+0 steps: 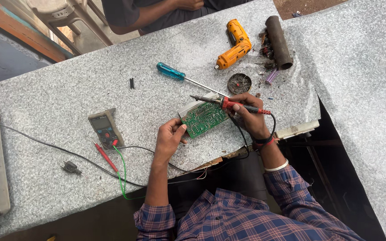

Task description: The person unscrews a circuit board mounted on a metal plate using a screwdriver, then solders components on the board with a soldering iron. They probe the board with multimeter test leads, reposition the board, and continue soldering and checking connections before screwing the board back onto the plate.

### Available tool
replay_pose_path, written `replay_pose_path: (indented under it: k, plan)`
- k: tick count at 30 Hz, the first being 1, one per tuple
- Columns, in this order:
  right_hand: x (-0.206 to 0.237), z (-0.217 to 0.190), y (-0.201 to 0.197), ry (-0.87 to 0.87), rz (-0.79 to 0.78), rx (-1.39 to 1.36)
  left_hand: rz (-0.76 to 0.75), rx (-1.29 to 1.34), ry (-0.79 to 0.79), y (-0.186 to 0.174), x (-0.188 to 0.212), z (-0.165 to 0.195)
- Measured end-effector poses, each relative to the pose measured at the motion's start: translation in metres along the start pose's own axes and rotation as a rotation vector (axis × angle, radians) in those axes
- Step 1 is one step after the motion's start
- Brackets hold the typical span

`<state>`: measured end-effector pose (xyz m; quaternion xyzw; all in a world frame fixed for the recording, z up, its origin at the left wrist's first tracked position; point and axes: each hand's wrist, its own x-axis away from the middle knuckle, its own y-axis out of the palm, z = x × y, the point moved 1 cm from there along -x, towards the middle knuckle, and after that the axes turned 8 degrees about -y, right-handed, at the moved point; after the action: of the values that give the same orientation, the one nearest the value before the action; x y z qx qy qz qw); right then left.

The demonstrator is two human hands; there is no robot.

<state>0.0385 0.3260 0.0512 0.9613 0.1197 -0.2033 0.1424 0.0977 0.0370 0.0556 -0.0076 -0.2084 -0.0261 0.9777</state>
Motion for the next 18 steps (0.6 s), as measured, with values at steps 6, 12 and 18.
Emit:
replay_pose_path:
  k: [6,12,18]
  plan:
    - [0.0009,-0.0002,0.0,0.028,0.014,0.018,-0.002,0.02,0.025,0.0,-0.003,-0.0061]
    - [0.0004,0.002,-0.0007,0.019,0.011,-0.004,-0.024,0.015,0.013,-0.0002,-0.0014,-0.0062]
    - [0.0009,0.0029,-0.0017,0.037,0.017,0.067,-0.006,0.066,0.023,0.0012,-0.001,-0.0111]
